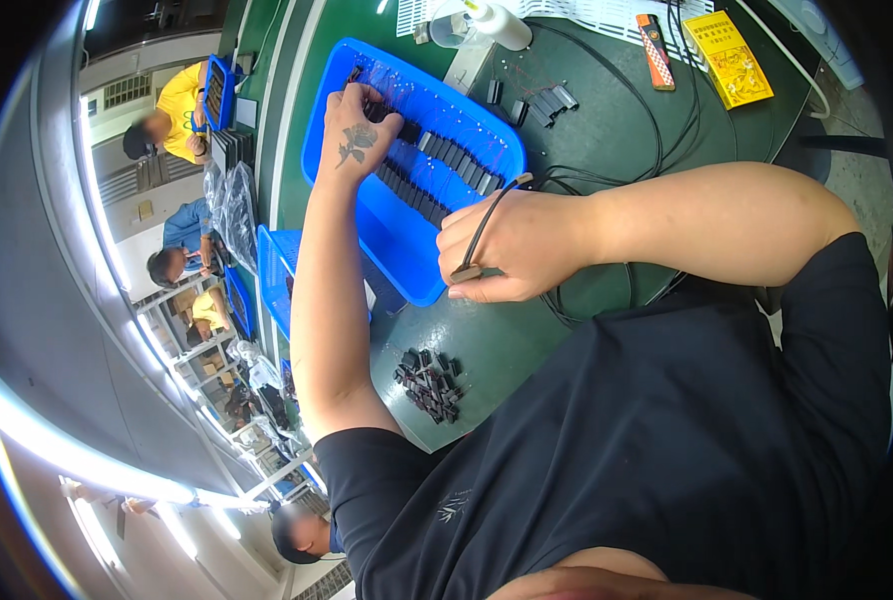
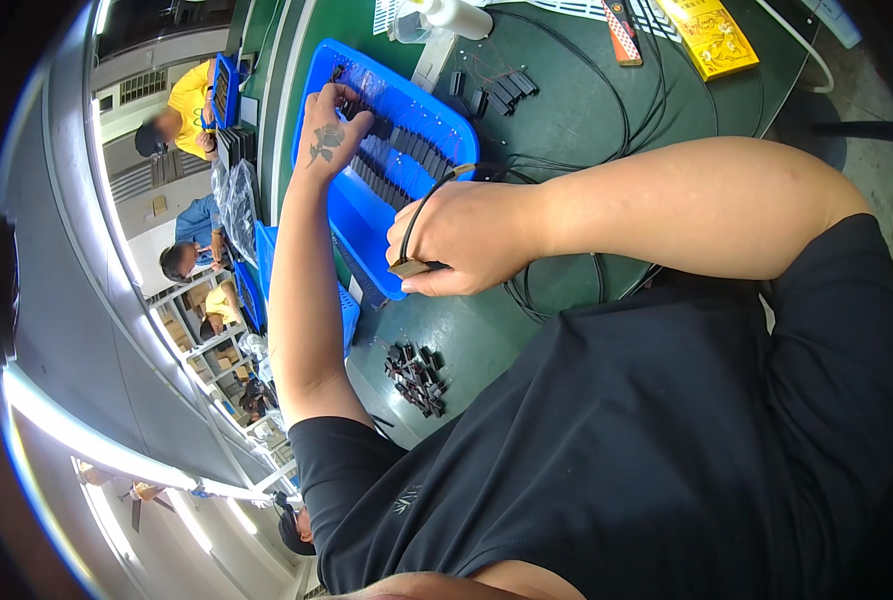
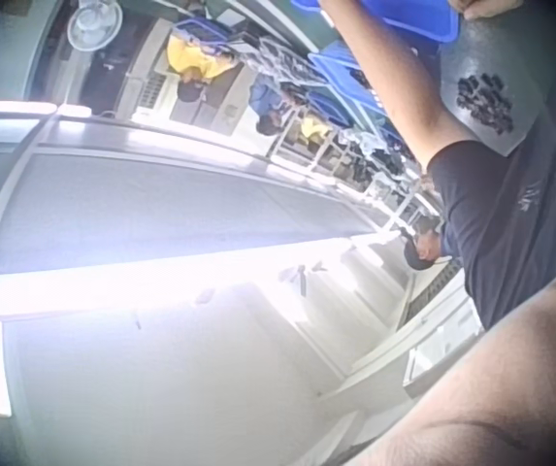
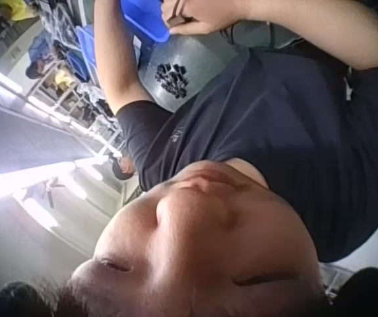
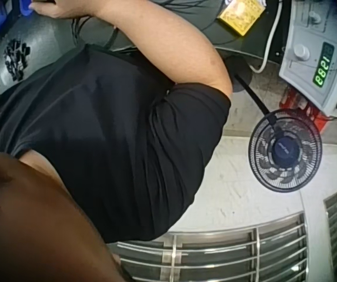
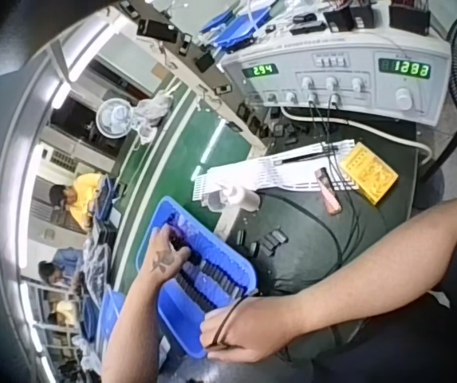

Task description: The person tests electronic components by picking them from trays and touching the wire ends of each unit to a handheld testing probe on the workbench.

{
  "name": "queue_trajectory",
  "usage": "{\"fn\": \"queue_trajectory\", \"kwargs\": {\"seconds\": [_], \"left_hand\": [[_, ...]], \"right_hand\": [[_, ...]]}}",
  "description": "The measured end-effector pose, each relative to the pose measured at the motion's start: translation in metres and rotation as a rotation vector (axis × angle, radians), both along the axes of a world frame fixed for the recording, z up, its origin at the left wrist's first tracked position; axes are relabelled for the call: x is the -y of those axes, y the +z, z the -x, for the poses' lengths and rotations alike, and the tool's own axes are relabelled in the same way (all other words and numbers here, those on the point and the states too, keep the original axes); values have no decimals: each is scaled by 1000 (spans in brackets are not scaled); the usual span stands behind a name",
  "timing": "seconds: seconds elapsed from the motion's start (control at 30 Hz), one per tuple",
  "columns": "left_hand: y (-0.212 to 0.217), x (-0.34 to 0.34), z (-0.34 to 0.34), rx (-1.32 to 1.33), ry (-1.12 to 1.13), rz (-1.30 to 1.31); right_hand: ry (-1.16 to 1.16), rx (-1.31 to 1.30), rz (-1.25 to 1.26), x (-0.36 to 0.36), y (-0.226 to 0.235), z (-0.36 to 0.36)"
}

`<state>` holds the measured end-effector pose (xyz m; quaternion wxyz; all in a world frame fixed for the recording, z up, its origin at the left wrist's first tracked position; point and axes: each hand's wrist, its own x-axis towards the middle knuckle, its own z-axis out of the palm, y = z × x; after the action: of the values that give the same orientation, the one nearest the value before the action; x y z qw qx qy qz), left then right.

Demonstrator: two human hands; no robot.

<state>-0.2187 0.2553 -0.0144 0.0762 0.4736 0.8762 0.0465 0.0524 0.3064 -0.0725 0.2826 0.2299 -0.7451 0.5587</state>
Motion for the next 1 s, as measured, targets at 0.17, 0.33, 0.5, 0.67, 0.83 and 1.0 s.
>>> {"fn": "queue_trajectory", "kwargs": {"seconds": [0.17,0.33,0.5,0.67,0.83,1.0], "left_hand": [[-3,1,-2,-27,-45,-24],[-1,-4,-5,-27,-49,3],[2,-9,-4,-48,-61,30],[5,-9,-3,-67,-105,35],[14,-5,3,-18,-57,56],[31,0,6,298,154,69]], "right_hand": [[-15,-21,16,-1,2,-1],[-23,-26,10,-2,2,-2],[-7,-17,19,0,2,-2],[-13,-2,-27,0,2,-2],[-11,-7,-23,2,0,0],[-7,-19,1,2,0,0]]}}
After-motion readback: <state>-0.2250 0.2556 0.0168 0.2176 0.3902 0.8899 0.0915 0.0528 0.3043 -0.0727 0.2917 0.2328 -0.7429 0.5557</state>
